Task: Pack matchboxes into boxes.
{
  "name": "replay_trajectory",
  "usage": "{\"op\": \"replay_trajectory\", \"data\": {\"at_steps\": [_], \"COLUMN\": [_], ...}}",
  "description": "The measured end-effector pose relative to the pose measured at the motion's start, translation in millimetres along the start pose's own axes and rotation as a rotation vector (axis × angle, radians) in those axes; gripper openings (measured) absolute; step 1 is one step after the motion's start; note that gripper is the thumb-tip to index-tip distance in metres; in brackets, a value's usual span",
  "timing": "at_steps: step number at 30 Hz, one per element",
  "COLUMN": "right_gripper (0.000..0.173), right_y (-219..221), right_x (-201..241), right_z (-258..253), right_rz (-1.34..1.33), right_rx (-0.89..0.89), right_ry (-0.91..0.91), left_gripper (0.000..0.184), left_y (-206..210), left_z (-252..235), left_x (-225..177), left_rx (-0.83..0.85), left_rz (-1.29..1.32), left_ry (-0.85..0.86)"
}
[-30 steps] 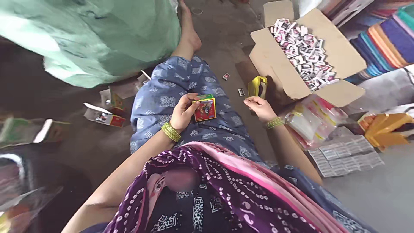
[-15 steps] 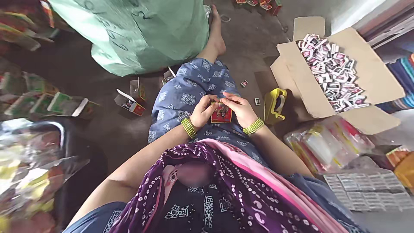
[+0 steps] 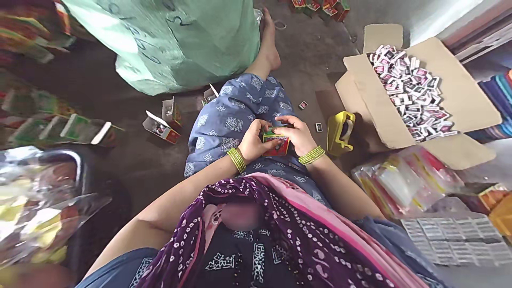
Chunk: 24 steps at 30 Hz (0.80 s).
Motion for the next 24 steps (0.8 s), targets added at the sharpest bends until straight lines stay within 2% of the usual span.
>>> {"op": "replay_trajectory", "data": {"at_steps": [1, 3, 5, 6, 8, 9, 10, 12, 16, 19, 21, 24], "right_gripper": [0.039, 0.027, 0.02, 0.028, 0.055, 0.064, 0.064, 0.056, 0.058, 0.058, 0.062, 0.063], "right_y": [-2, -6, -7, -5, -1, -2, -5, -19, -72, -116, -132, -132], "right_x": [1, 1, 5, 7, 6, 1, -4, -11, -22, -26, -36, -77], "right_z": [-2, -5, -3, 1, 9, 12, 13, 14, 13, 15, 13, 0], "right_rz": [0.028, 0.079, 0.075, 0.06, 0.149, 0.213, 0.236, 0.186, 0.12, 0.505, 0.826, 1.087], "right_rx": [-0.014, -0.059, -0.01, 0.094, 0.289, 0.297, 0.251, 0.095, -0.269, -0.476, -0.393, 0.008], "right_ry": [-0.011, -0.064, -0.177, -0.236, -0.328, -0.384, -0.432, -0.451, -0.264, -0.19, -0.013, 0.317], "left_gripper": [0.056, 0.057, 0.056, 0.056, 0.062, 0.066, 0.068, 0.07, 0.067, 0.057, 0.053, 0.049], "left_y": [0, 0, 0, -1, -2, -1, 0, 2, -5, -12, -13, -12], "left_z": [0, 0, 0, 1, 2, 2, 2, 1, -2, -3, -3, -4], "left_x": [1, 1, 0, 1, 2, 2, 1, -3, -1, -2, 0, 2], "left_rx": [0.006, 0.014, 0.021, 0.027, 0.042, 0.054, 0.065, 0.066, -0.018, -0.072, -0.068, -0.043], "left_rz": [0.009, 0.033, 0.066, 0.089, 0.136, 0.165, 0.176, 0.167, 0.172, 0.175, 0.178, 0.192], "left_ry": [-0.009, -0.039, -0.059, -0.053, -0.043, -0.049, -0.054, -0.056, -0.106, -0.155, -0.183, -0.197]}}
Point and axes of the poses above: each hand's wrist, its own z-axis away from the middle knuckle, its own y-axis out of the palm, x = y × z, the point moved 6 cm from there along -z, towards the middle knuckle, and after that the axes turned 15 degrees about z, right-handed, at the moved point
